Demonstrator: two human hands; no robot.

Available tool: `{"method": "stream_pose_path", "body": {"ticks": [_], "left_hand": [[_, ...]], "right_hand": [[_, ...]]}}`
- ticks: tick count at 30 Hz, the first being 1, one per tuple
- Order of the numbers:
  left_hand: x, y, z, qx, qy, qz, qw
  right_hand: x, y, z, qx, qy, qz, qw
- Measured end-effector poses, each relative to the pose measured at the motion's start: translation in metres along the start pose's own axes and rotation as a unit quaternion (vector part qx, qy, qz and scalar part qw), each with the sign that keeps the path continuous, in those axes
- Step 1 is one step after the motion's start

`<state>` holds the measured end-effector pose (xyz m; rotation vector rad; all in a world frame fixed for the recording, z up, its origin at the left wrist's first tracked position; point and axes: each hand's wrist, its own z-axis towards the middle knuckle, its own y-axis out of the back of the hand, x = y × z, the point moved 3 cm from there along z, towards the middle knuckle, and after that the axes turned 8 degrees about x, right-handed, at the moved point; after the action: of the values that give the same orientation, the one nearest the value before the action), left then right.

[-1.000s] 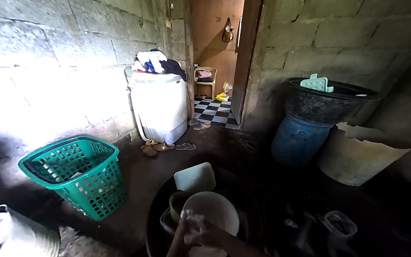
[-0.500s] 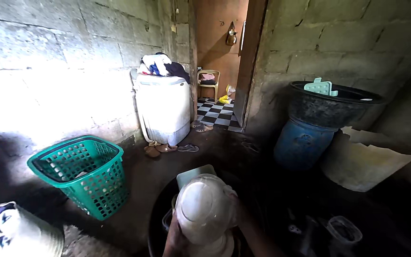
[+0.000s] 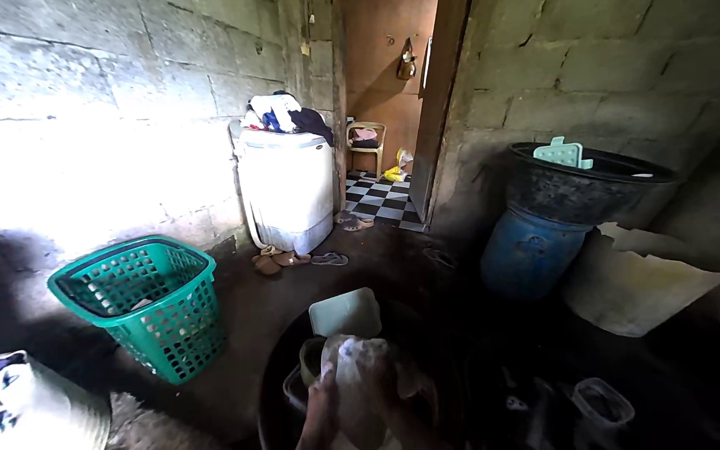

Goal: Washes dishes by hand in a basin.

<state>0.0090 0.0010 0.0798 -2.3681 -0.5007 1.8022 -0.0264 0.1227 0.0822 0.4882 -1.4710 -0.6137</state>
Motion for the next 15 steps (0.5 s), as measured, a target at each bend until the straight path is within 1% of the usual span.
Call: {"method": "stream_pose_path", "body": {"ticks": [2,4,6,7,9,10,12,13,15], "left_hand": [[-0.002,0.003,-0.001,0.012,-0.015,-0.019,1.0],[-0.008,0.01,0.0,0.007,-0.032,-0.013,0.999],[-0.009,0.014,0.002,-0.005,-0.044,-0.002,0.999],[-0.006,0.016,0.007,-0.012,-0.043,-0.003,0.999],[0.003,0.02,0.014,-0.018,-0.03,-0.011,0.999],[0.005,0.02,0.015,-0.012,-0.023,-0.01,1.0],[0.002,0.018,0.01,0.005,-0.015,-0.006,1.0],[-0.001,0.016,0.006,0.015,-0.015,-0.005,1.0],[-0.006,0.015,0.0,0.027,-0.017,0.001,0.999]], "right_hand": [[-0.004,0.007,0.019,-0.01,-0.035,-0.011,0.999],[-0.013,0.015,0.033,-0.005,-0.08,-0.067,0.995],[-0.015,0.015,0.028,0.017,-0.064,-0.11,0.992],[-0.012,0.011,0.019,0.038,-0.051,-0.113,0.992],[-0.001,0.006,-0.006,0.071,-0.018,-0.054,0.996],[0.002,0.002,-0.014,0.054,0.005,-0.02,0.998],[0.006,0.002,-0.013,-0.01,0.053,0.032,0.998],[0.006,0.007,-0.006,-0.02,0.056,0.031,0.998],[0.001,0.021,0.019,0.019,0.0,-0.023,1.0]]}}
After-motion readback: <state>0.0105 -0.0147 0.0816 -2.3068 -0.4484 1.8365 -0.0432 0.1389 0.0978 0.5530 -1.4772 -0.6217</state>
